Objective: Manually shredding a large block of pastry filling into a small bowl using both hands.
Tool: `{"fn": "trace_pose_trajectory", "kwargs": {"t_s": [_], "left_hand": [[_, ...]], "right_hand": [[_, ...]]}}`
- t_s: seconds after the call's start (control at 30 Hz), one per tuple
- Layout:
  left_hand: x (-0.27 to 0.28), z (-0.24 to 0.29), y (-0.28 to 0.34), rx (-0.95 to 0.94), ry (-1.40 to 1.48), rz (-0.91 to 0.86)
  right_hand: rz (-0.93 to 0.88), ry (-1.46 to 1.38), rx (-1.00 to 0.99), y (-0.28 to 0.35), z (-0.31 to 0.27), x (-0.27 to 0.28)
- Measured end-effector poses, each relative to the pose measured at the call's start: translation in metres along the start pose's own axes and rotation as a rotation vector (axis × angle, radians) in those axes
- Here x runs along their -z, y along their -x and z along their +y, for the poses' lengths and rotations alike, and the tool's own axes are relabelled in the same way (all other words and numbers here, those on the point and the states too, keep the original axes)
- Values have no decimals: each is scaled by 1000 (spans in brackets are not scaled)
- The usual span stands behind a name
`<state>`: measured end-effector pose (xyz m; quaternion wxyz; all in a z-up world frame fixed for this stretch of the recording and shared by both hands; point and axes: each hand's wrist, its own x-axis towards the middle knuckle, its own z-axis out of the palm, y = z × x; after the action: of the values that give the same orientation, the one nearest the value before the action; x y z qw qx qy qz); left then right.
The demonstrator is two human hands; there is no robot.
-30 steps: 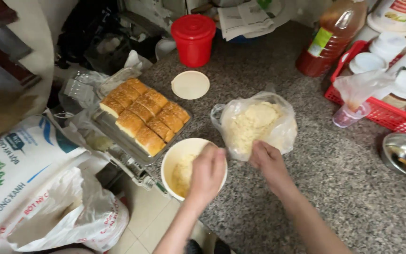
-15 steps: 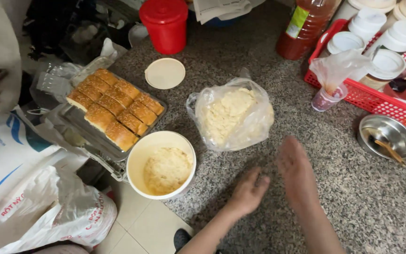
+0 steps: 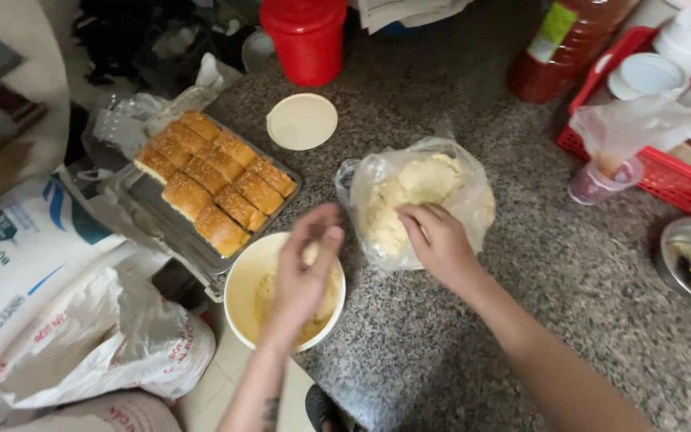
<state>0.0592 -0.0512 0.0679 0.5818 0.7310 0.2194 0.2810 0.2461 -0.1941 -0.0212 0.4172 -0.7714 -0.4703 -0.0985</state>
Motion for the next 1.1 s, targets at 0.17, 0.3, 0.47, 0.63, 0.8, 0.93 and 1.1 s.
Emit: {"fn": "trace_pose_trajectory", "kwargs": {"t_s": [0.17,0.3,0.47,0.63,0.8,0.93,1.1], "left_hand": [[67,-40,-3,-79,-625,103],[78,-79,8,-24,-1041,61],[74,-64,6,31,-1112,-47],[68,-55,9,102,-1120,-109],[50,-44,19,90,-1181,-184],[48,-67,15,55,-1191,-195],[46,-73,3,18,-1185,-130]], "right_hand": [[-562,224,-136,-39,64,-75],[-602,485,-46,-31,82,-99],[-570,412,-92,-24,75,-84],[-211,-77,-528,-22,88,-72],[41,-1078,-983,-39,23,-14],[73,-1213,-987,-45,-31,22],[-108,-1374,-949,-48,-85,35]]}}
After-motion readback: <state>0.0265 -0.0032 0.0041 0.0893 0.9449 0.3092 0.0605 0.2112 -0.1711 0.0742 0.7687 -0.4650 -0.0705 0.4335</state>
